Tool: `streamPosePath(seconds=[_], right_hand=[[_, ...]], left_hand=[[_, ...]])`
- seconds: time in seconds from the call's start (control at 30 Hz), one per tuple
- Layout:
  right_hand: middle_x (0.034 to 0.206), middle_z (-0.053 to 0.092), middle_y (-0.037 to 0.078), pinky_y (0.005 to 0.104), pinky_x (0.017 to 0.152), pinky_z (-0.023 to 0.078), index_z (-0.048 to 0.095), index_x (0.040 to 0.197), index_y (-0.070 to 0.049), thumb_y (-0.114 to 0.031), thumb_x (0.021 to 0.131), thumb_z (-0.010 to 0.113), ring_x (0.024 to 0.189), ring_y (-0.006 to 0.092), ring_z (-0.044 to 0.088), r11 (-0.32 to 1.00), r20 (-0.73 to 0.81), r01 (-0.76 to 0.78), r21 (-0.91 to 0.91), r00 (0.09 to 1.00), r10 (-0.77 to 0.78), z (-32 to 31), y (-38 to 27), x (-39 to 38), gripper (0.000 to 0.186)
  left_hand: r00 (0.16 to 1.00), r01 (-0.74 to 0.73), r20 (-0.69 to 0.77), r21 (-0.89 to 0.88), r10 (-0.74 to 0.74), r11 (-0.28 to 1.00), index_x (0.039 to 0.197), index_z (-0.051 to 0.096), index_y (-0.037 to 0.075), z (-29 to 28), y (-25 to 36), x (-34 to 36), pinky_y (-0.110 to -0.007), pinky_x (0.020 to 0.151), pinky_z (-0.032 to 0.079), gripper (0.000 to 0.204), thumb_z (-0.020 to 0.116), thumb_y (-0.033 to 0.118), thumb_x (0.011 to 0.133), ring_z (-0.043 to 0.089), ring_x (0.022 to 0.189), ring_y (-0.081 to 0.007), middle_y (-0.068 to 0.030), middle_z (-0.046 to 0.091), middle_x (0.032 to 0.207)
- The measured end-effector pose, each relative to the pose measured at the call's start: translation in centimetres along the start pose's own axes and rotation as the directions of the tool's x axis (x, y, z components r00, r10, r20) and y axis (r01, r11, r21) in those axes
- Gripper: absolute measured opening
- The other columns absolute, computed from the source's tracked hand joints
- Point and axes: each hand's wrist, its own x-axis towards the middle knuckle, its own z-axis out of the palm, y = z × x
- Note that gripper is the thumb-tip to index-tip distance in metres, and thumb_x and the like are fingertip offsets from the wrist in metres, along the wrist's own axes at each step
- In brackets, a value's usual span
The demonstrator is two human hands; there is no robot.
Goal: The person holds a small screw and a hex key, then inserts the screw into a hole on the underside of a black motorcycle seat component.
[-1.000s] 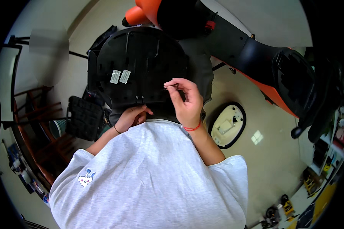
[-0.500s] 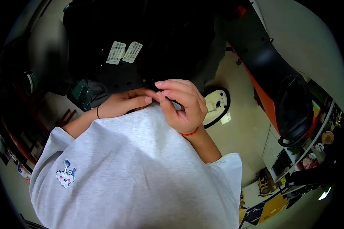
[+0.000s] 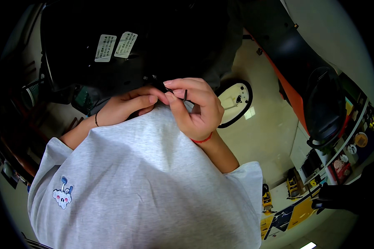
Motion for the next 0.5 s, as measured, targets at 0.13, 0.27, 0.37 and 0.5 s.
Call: streamPosePath(seconds=[0.13, 0.27, 0.37, 0.5], right_hand=[[0.091, 0.067, 0.019, 0.0281, 0.067, 0.054, 0.052, 0.094, 0.002, 0.012, 0.076, 0.068, 0.078, 0.023, 0.067, 1.0, -0.001, -0.018, 0.014, 1.0, 0.018, 0.1, 0.0, 0.1, 0.026], [0.091, 0.067, 0.019, 0.0277, 0.068, 0.054, 0.052, 0.094, 0.001, 0.011, 0.076, 0.068, 0.079, 0.0221, 0.067, 0.998, -0.011, -0.054, 0.039, 0.998, 0.054, 0.2, 0.1, 0.0, 0.026], [0.091, 0.067, 0.018, 0.0274, 0.068, 0.054, 0.052, 0.094, 0.001, 0.011, 0.076, 0.068, 0.079, 0.0217, 0.067, 0.997, -0.02, -0.055, 0.049, 0.998, 0.056, 0.4, 0.0, 0.1, 0.026], [0.09, 0.068, 0.018, 0.0278, 0.067, 0.054, 0.052, 0.094, 0.001, 0.011, 0.075, 0.07, 0.079, 0.022, 0.067, 0.999, -0.019, -0.042, 0.012, 0.999, 0.042, 0.5, 0.0, 0.2, 0.028]], left_hand=[[0.999, -0.008, -0.038, 0.003, 0.008, 1.0, 0.109, 0.064, 0.003, 0.2, -0.1, 0.1, -0.02, 0.058, 0.03, 0.028, 0.047, 0.022, 0.099, 0.036, 0.061, -0.0056, 0.0037, 0.041, 0.064], [0.996, 0.056, -0.068, 0.043, -0.053, 0.997, 0.103, 0.063, 0.004, 0.2, 0.3, -0.3, -0.02, 0.062, 0.035, 0.024, 0.047, 0.021, 0.099, 0.041, 0.065, -0.0044, 0.003, 0.048, 0.069], [0.987, -0.123, -0.095, 0.086, 0.131, 0.989, 0.1, 0.063, 0.006, 1.0, -1.2, -0.3, -0.017, 0.067, 0.038, 0.018, 0.051, 0.018, 0.097, 0.047, 0.072, -0.0021, 0.0027, 0.057, 0.081], [0.996, -0.062, -0.057, 0.142, 0.071, 0.988, 0.099, 0.062, 0.006, 1.5, 0.0, -1.4, -0.017, 0.067, 0.041, 0.015, 0.05, 0.014, 0.096, 0.05, 0.077, -0.0015, 0.0033, 0.061, 0.09]])
